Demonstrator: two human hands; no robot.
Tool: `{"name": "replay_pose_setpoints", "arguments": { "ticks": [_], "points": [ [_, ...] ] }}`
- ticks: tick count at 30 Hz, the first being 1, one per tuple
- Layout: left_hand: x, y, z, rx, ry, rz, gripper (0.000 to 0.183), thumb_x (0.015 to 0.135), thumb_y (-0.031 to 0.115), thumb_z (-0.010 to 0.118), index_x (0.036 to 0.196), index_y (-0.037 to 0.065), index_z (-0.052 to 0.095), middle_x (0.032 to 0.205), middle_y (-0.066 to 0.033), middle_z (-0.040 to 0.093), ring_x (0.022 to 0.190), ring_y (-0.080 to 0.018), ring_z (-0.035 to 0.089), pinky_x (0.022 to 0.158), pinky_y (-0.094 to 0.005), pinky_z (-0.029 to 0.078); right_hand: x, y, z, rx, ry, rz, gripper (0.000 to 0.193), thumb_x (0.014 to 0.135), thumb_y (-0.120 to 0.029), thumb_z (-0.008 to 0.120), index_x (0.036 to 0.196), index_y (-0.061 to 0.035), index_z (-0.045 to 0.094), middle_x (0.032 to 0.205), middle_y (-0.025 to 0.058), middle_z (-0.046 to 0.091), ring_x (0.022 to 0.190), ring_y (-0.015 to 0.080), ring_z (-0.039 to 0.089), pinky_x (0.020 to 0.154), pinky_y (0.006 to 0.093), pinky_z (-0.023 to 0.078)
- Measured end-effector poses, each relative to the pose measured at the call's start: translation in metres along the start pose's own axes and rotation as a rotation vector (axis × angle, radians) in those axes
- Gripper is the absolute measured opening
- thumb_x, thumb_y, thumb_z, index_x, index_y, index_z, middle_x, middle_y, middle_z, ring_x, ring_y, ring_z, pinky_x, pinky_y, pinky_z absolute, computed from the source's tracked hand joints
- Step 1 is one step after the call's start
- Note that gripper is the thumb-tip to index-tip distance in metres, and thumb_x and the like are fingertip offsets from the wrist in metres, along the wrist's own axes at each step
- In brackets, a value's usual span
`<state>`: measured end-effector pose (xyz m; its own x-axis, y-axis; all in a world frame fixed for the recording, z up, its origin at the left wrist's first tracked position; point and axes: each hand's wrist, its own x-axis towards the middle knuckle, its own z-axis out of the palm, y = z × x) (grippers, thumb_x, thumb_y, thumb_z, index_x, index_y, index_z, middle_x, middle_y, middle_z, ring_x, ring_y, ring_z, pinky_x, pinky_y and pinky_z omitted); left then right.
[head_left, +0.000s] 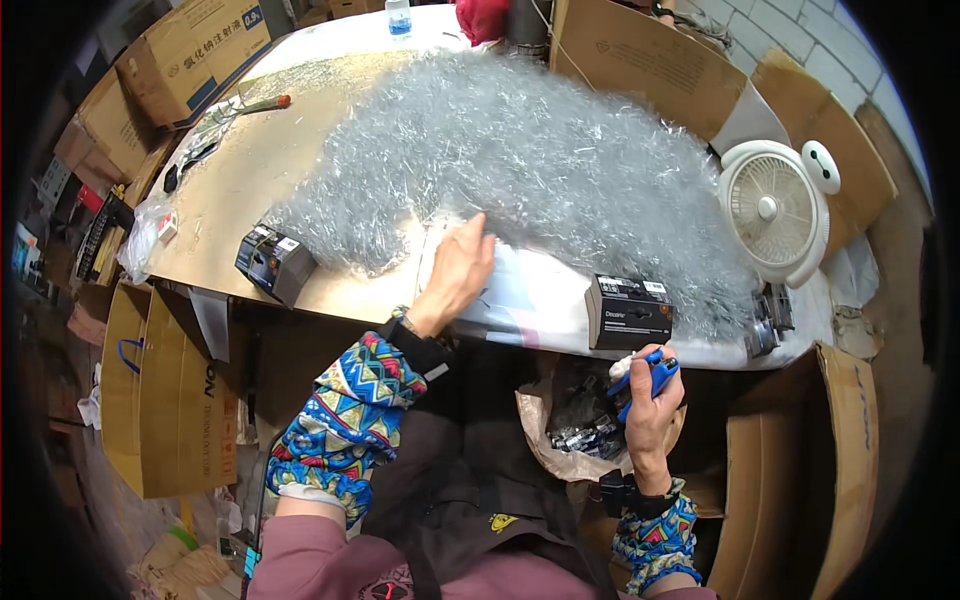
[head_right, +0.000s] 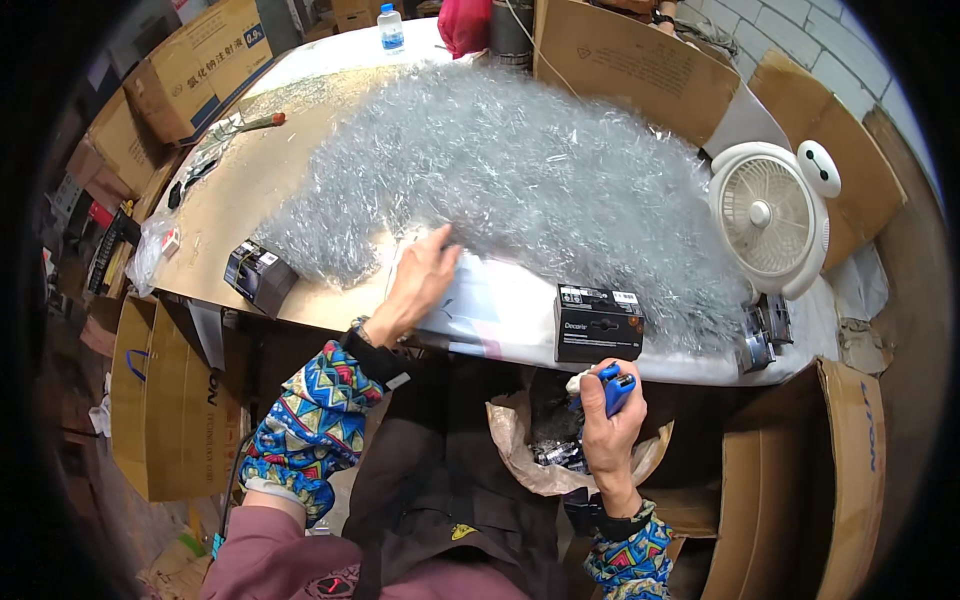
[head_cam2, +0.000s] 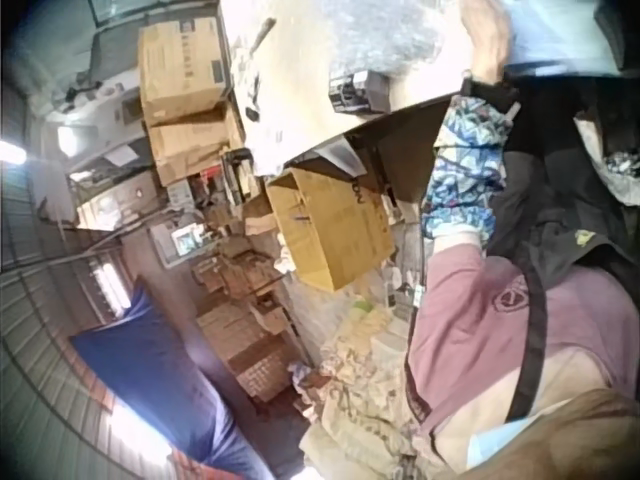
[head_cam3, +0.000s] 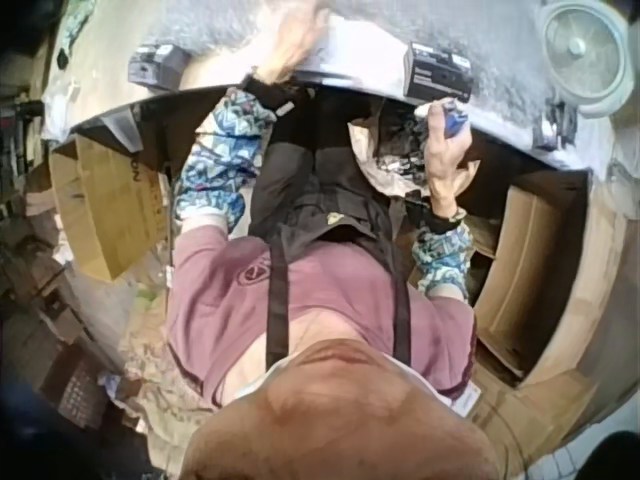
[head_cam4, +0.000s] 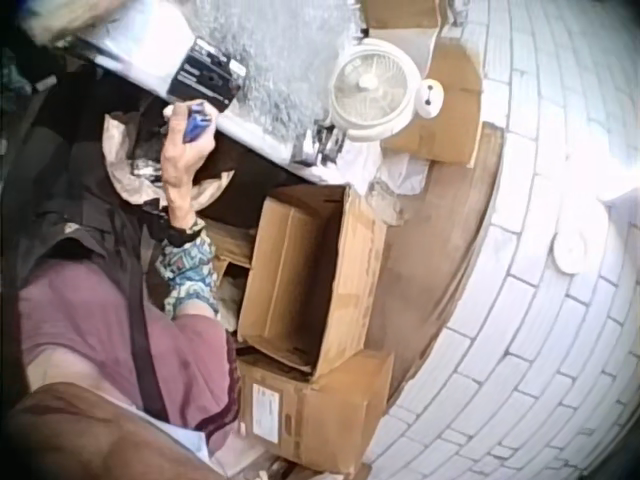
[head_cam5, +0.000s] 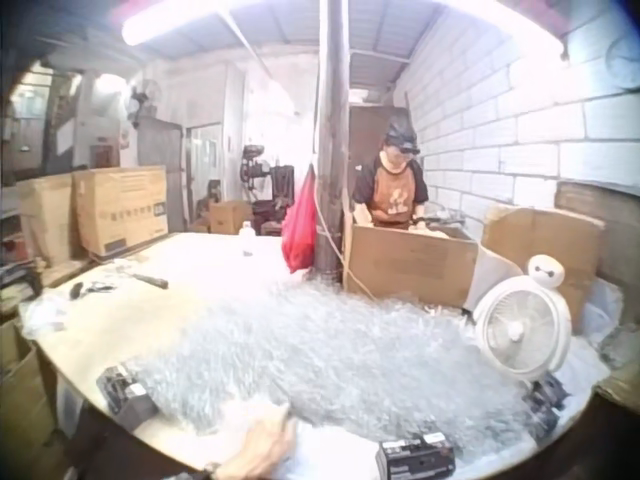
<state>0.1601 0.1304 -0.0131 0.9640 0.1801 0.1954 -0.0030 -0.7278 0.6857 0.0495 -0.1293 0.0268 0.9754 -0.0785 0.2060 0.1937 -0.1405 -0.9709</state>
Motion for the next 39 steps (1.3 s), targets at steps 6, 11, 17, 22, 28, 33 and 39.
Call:
{"name": "replay_pose_setpoints", "arguments": {
  "ticks": [6,11,17,22,28,33,39],
  "points": [
    [0.011,-0.011,0.004,-0.075,0.207,-0.022,0.045,0.083,0.017,0.065,0.121,-0.003,0.05,0.104,-0.0225,0.062,0.091,-0.0317,0.064,0.081,-0.0368,0.049,0.014,-0.007,-0.016,-0.156,-0.006,-0.027,0.02,0.086,-0.017,0.069,0.093,-0.0025,0.057,0.073,-0.0016,0.055,0.066,0.0062,0.048,0.059,0.0208,0.041],
    [0.022,0.004,-0.004,-0.101,0.14,-0.067,0.062,0.076,0.019,0.073,0.123,-0.005,0.043,0.12,-0.0249,0.05,0.11,-0.0393,0.051,0.093,-0.0423,0.043,0.031,-0.007,-0.031,-0.306,0.028,-0.132,0.018,0.084,-0.013,0.07,0.094,-0.0015,0.06,0.075,0.0025,0.057,0.064,0.0097,0.051,0.06,0.0238,0.043],
    [0.014,0.009,-0.004,-0.034,0.009,-0.059,0.068,0.069,0.028,0.079,0.12,-0.005,0.047,0.117,-0.0251,0.054,0.11,-0.036,0.052,0.092,-0.0404,0.043,0.065,-0.015,-0.043,-0.701,-0.147,-0.486,0.026,0.076,-0.009,0.072,0.099,-0.0011,0.061,0.092,0.0128,0.064,0.085,0.0288,0.058,0.073,0.0362,0.047],
    [0.01,0.012,-0.014,-0.065,-0.224,-0.147,0.062,0.065,0.029,0.082,0.11,-0.004,0.055,0.103,-0.0232,0.061,0.099,-0.0365,0.057,0.087,-0.0401,0.045,0.081,-0.013,-0.051,-0.726,-0.345,-0.403,0.03,0.073,-0.007,0.072,0.101,-0.0039,0.063,0.094,0.0125,0.064,0.085,0.0292,0.056,0.074,0.0369,0.046],
    [-0.033,0.024,-0.029,-0.794,-0.252,-0.205,0.021,0.081,0.011,0.071,0.096,0.003,0.058,0.093,-0.008,0.065,0.078,-0.0138,0.062,0.06,-0.0232,0.051,0.079,-0.014,-0.05,-0.722,-0.17,-0.536,0.021,0.073,-0.006,0.073,0.093,-0.0034,0.064,0.086,0.0108,0.062,0.08,0.0272,0.053,0.071,0.0346,0.045],
    [-0.079,0.056,-0.046,-1.237,-0.378,-0.451,0.014,0.085,0.008,0.065,0.097,0.004,0.06,0.11,-0.0143,0.064,0.086,-0.0163,0.066,0.052,-0.0192,0.055,0.056,-0.032,-0.041,-0.13,-0.122,0.139,0.014,0.081,-0.01,0.071,0.091,-0.0035,0.064,0.077,-0.0026,0.057,0.07,0.0061,0.05,0.063,0.0215,0.04],
    [-0.117,0.071,-0.033,-1.355,-0.486,-0.583,0.021,0.086,0.013,0.065,0.103,0.0,0.063,0.099,-0.0136,0.068,0.073,-0.0117,0.067,0.043,-0.0167,0.049,0.04,-0.034,-0.034,0.055,-0.221,0.401,0.021,0.079,-0.015,0.074,0.094,-0.0034,0.065,0.079,-0.0027,0.059,0.071,0.0043,0.051,0.063,0.0198,0.039]
  ]
}}
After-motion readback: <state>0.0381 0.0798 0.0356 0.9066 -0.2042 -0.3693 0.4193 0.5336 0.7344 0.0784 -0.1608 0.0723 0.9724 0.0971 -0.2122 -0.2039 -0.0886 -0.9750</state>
